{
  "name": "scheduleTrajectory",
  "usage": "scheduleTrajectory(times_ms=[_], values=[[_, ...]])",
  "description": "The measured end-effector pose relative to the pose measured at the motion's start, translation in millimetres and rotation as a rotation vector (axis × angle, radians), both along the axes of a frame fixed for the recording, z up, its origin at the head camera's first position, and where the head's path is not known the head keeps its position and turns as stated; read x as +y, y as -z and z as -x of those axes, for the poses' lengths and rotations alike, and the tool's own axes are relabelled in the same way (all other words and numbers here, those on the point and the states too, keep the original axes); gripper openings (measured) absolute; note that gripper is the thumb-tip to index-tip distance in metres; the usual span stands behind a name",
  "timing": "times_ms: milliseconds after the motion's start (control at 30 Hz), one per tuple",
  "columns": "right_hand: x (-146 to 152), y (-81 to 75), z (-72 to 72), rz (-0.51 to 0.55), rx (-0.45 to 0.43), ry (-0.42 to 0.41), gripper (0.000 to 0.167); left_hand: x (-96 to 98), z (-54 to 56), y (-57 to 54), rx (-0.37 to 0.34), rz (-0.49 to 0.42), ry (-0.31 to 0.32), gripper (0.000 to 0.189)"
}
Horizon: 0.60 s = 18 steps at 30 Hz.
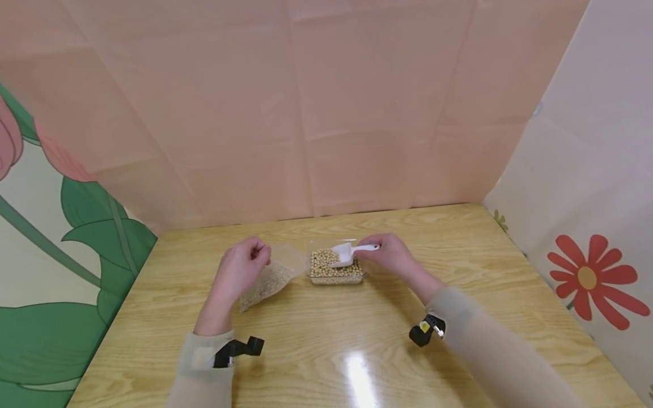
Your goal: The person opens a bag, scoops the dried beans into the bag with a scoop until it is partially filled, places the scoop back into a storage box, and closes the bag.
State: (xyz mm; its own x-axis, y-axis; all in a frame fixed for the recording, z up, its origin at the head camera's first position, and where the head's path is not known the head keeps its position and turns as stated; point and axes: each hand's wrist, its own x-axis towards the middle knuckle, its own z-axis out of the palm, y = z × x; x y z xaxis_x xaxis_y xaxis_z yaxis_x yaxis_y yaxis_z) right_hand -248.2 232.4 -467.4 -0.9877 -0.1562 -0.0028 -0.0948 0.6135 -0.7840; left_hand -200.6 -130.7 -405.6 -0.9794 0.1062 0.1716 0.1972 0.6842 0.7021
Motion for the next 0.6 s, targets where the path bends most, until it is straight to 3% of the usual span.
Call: scheduleTrajectory(times_ms=[200,600], values=[[-5.2,10.1,-2.1,0.082,-0.079,0.034,0.042,0.6,-0.3,0.3,0.007,0.001,0.001,0.020],[-20.8,18.8,-1.8,0.132,-0.093,0.034,0.036,1.5,-1.7,-1.5,-0.008,-0.006,-0.006,0.019]])
